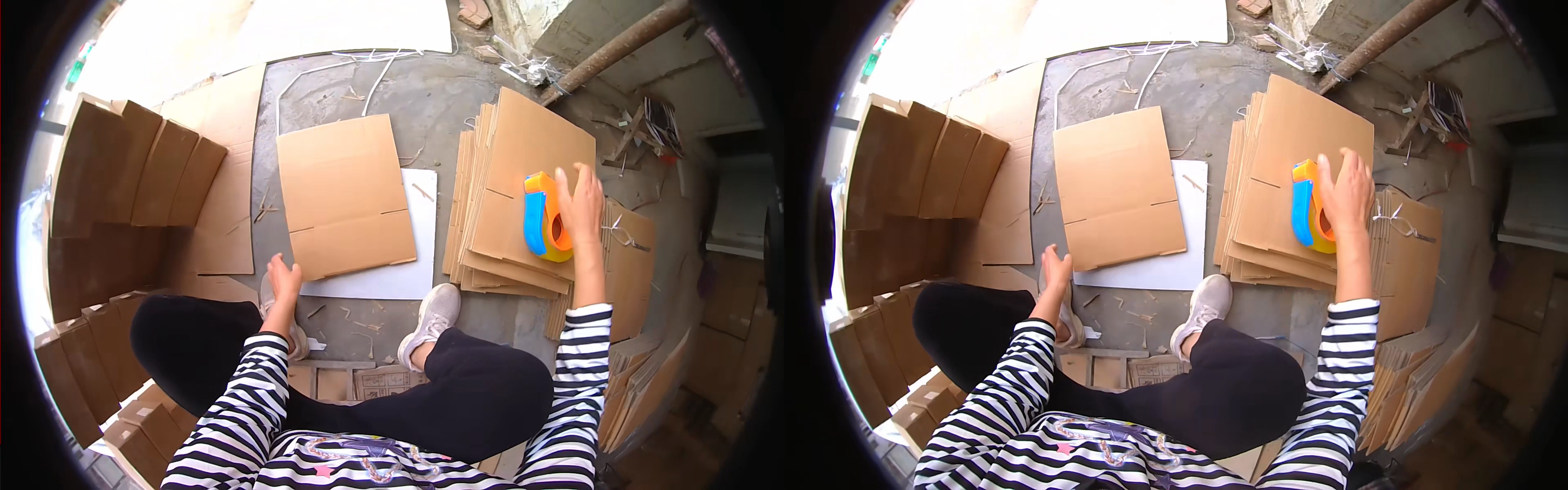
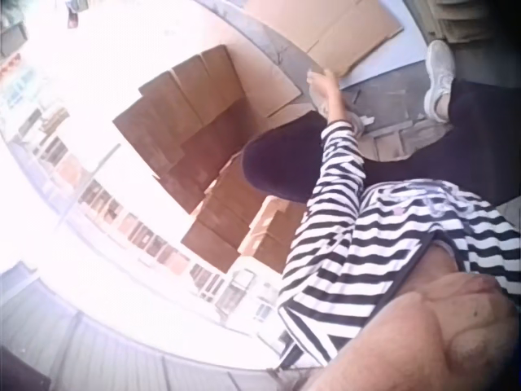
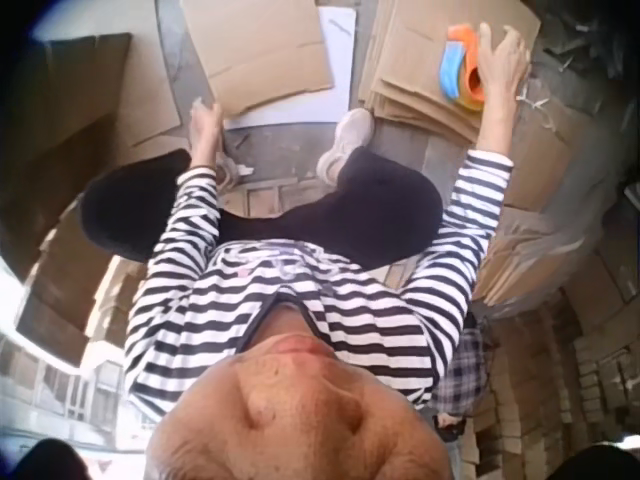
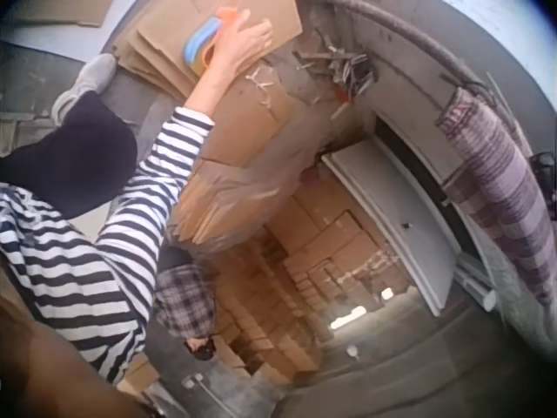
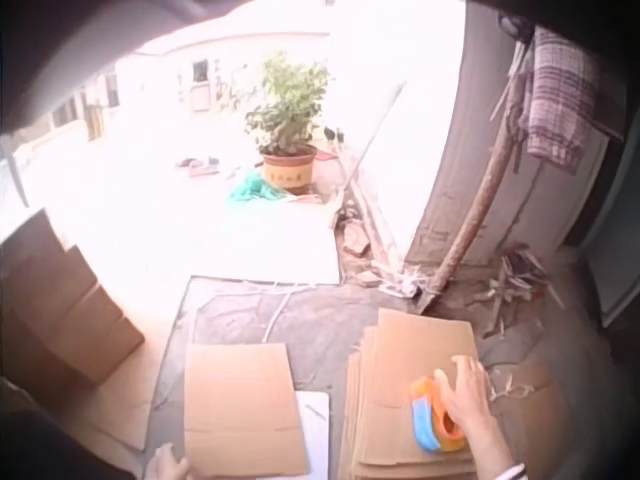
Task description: Folding and taping cardboard boxes for packaging.
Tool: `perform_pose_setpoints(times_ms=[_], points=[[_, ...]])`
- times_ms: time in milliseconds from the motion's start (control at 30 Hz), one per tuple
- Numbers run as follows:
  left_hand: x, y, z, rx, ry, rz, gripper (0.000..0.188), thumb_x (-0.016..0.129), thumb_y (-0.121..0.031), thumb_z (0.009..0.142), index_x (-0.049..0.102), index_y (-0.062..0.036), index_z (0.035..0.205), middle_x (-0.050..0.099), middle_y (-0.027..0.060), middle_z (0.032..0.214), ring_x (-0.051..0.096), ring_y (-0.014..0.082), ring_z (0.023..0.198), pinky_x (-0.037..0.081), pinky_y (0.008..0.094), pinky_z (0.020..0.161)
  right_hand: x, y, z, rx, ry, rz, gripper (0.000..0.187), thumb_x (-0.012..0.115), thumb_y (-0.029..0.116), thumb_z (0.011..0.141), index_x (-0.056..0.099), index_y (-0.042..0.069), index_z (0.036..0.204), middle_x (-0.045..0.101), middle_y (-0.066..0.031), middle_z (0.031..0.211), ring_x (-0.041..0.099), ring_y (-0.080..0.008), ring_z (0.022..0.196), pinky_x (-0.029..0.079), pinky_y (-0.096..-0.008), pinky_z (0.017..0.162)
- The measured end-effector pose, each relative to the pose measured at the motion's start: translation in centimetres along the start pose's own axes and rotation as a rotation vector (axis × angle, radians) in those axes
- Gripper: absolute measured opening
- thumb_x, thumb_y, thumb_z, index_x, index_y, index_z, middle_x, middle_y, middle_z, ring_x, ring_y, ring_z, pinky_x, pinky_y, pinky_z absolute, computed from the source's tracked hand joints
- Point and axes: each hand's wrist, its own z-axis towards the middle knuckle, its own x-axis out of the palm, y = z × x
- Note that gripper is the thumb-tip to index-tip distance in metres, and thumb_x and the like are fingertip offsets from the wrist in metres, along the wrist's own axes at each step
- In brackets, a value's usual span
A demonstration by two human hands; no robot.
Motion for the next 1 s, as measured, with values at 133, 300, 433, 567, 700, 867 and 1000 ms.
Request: perform_pose_setpoints(times_ms=[133,300,433,567,700,867,1000], points=[[-0.9,-7.0,-2.3,0.525,-0.059,0.038,0.058,0.064,-0.017,0.073,0.042,-0.0055,0.125,0.041,0.0184,0.128,0.038,0.0325,0.119,0.033,0.0428,0.098,4.2,-1.4,10.6,-0.091,0.062,-0.060,0.054,0.043,0.047,0.088,0.051,0.002,0.117,0.053,-0.0175,0.120,0.046,-0.0317,0.115,0.035,-0.0404,0.097],[1.9,-10.7,-3.2,0.582,0.129,0.175,0.068,0.070,-0.025,0.071,0.040,-0.0052,0.129,0.035,0.0178,0.134,0.033,0.0320,0.125,0.028,0.0493,0.101,12.2,-3.9,18.0,-0.031,0.238,-0.224,0.068,0.029,0.058,0.089,0.050,0.005,0.124,0.042,-0.0179,0.133,0.036,-0.0308,0.126,0.028,-0.0410,0.103],[3.3,-9.5,-3.3,0.579,0.282,0.275,0.074,0.072,-0.029,0.069,0.039,-0.0020,0.129,0.031,0.0204,0.137,0.031,0.0346,0.126,0.027,0.0484,0.101,15.4,-3.5,19.6,0.079,0.535,-0.063,0.076,0.021,0.064,0.087,0.050,0.005,0.124,0.043,-0.0200,0.131,0.039,-0.0321,0.124,0.028,-0.0391,0.103],[3.7,-9.6,-3.3,0.621,0.252,0.292,0.078,0.072,-0.029,0.068,0.037,0.0037,0.129,0.030,0.0247,0.137,0.031,0.0384,0.125,0.029,0.0444,0.101,15.9,-1.6,21.9,0.274,0.885,-0.119,0.084,0.024,0.070,0.082,0.048,0.002,0.125,0.043,-0.0235,0.130,0.039,-0.0344,0.123,0.028,-0.0370,0.102],[4.1,-10.2,-3.5,0.619,0.237,0.258,0.074,0.068,-0.027,0.070,0.037,0.0042,0.129,0.029,0.0253,0.137,0.029,0.0400,0.126,0.030,0.0447,0.101,18.7,-4.4,22.2,0.350,0.937,0.141,0.082,0.032,0.066,0.083,0.051,-0.003,0.121,0.047,-0.0196,0.129,0.044,-0.0266,0.119,0.029,-0.0336,0.100],[4.8,-10.5,-3.8,0.634,0.228,0.202,0.070,0.064,-0.024,0.070,0.038,0.0058,0.128,0.029,0.0268,0.137,0.028,0.0416,0.126,0.029,0.0446,0.102,20.3,-8.3,23.1,0.460,1.070,0.373,0.061,0.036,0.052,0.090,0.047,0.007,0.129,0.047,-0.0022,0.132,0.042,-0.0144,0.119,0.027,-0.0279,0.101],[4.1,-9.4,-3.3,0.600,0.222,0.238,0.070,0.062,-0.023,0.070,0.038,0.0065,0.128,0.029,0.0273,0.137,0.029,0.0421,0.126,0.030,0.0446,0.102,20.9,-4.8,21.5,0.430,1.064,0.338,0.061,0.035,0.053,0.090,0.047,0.009,0.129,0.047,-0.0019,0.132,0.042,-0.0141,0.118,0.027,-0.0281,0.101]])
